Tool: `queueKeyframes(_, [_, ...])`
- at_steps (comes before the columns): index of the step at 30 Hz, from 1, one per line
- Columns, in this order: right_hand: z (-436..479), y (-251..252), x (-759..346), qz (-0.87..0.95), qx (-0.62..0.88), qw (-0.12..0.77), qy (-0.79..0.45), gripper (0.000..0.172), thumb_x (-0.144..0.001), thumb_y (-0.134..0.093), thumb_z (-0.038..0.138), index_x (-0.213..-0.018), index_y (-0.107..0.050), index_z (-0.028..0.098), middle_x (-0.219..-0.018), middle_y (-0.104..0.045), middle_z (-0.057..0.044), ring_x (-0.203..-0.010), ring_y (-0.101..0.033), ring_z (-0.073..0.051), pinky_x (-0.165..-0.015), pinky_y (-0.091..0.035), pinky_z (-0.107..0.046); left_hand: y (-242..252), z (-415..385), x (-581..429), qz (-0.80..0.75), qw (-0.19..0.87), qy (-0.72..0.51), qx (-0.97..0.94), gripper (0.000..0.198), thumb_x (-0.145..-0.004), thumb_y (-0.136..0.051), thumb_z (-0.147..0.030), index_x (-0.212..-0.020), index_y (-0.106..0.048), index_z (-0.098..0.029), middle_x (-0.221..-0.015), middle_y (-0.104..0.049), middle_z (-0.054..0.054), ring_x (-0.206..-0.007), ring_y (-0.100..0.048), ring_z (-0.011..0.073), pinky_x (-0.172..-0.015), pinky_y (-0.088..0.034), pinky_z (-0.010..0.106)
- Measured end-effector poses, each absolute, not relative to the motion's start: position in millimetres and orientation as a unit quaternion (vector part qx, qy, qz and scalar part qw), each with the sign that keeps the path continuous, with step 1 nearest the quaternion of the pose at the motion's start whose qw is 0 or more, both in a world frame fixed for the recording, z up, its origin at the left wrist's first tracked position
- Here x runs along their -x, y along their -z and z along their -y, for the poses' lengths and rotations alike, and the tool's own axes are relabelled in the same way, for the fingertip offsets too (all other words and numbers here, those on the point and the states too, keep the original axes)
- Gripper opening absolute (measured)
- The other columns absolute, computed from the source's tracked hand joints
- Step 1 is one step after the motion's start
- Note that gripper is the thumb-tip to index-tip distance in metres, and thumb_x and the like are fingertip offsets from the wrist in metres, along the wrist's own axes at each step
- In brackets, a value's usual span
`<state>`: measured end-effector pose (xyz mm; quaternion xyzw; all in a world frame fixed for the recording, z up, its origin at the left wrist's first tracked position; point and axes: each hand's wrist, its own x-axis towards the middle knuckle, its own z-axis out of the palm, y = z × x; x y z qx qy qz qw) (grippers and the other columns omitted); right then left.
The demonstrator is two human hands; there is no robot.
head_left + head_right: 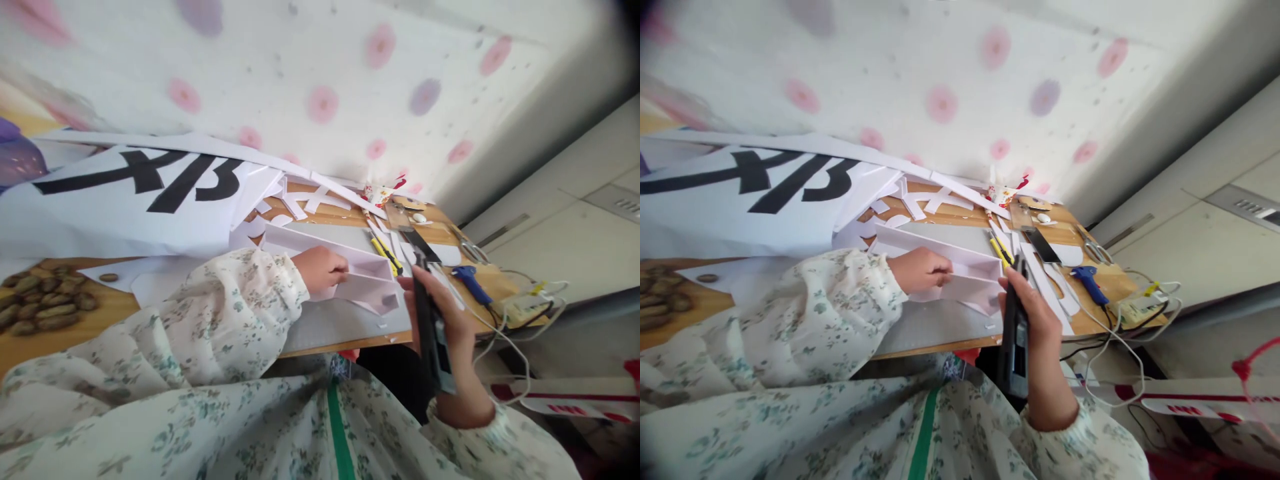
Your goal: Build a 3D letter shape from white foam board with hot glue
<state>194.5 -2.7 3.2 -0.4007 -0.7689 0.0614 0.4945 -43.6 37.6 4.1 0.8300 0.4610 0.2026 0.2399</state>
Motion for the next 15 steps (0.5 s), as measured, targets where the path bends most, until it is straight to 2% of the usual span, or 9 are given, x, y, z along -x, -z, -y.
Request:
queueKeyframes(2, [6.2, -0.4, -197.1, 0.792, 0.398, 0.462, -0.036, 0.032, -0.088, -0.056, 0.027, -0.119, -0.063, 0.024, -0.101, -0.069, -0.008, -0.091, -0.066, -0.024, -0.083, -0.053, -0.041, -17.8, -28.6, 45.1, -0.449, 0.315, -0.215, -0.808, 0.023, -0.086, -0.048, -0.025, -0.070, -0.061, -0.015, -0.065, -0.068, 0.000, -0.061, -0.062, 0.0115, -0.060, -0.043, 0.021])
queueKeyframes(5, [12.6, -2.5, -206.1, 0.817, 0.381, 0.432, -0.024, 0.037, -0.086, -0.058, 0.020, -0.122, -0.061, 0.026, -0.111, -0.066, -0.009, -0.100, -0.062, -0.025, -0.087, -0.050, -0.041, -35.0, -15.2, 42.6, -0.408, 0.496, -0.260, -0.721, 0.019, -0.082, -0.053, -0.026, -0.067, -0.059, -0.014, -0.061, -0.064, 0.000, -0.059, -0.063, 0.0113, -0.058, -0.047, 0.020])
queueKeyframes(7, [16.1, -5.6, -212.8, 0.813, 0.378, 0.441, -0.039, 0.037, -0.085, -0.060, 0.018, -0.122, -0.060, 0.025, -0.109, -0.065, -0.009, -0.097, -0.062, -0.023, -0.082, -0.052, -0.039, -42.4, -7.3, 38.2, -0.386, 0.565, -0.286, -0.671, 0.018, -0.079, -0.058, -0.027, -0.066, -0.059, -0.014, -0.059, -0.062, -0.001, -0.057, -0.061, 0.0106, -0.057, -0.048, 0.020])
queueKeyframes(11, [23.0, -7.5, -218.2, 0.766, 0.400, 0.488, -0.124, 0.029, -0.084, -0.064, 0.023, -0.113, -0.062, 0.025, -0.093, -0.066, -0.005, -0.080, -0.064, -0.019, -0.069, -0.054, -0.032, -45.3, 8.7, 26.1, -0.349, 0.632, -0.378, -0.580, 0.025, -0.075, -0.071, -0.035, -0.067, -0.062, -0.013, -0.057, -0.059, -0.002, -0.052, -0.057, 0.0079, -0.053, -0.046, 0.017])
queueKeyframes(13, [28.9, -5.6, -215.4, 0.729, 0.409, 0.524, -0.162, 0.026, -0.083, -0.065, 0.025, -0.108, -0.062, 0.025, -0.090, -0.066, -0.002, -0.077, -0.063, -0.017, -0.067, -0.054, -0.030, -40.1, 18.3, 17.6, -0.293, 0.671, -0.426, -0.531, 0.037, -0.069, -0.076, -0.046, -0.083, -0.067, -0.014, -0.066, -0.064, 0.001, -0.056, -0.061, 0.0113, -0.054, -0.049, 0.021])
queueKeyframes(15, [36.9, -2.6, -210.1, 0.683, 0.428, 0.564, -0.178, 0.023, -0.081, -0.066, 0.026, -0.104, -0.062, 0.025, -0.088, -0.066, -0.001, -0.072, -0.063, -0.016, -0.062, -0.054, -0.027, -30.6, 29.1, 5.3, -0.229, 0.711, -0.432, -0.505, 0.066, -0.060, -0.080, -0.057, -0.111, -0.064, -0.018, -0.085, -0.070, 0.007, -0.074, -0.068, 0.0222, -0.063, -0.055, 0.031])
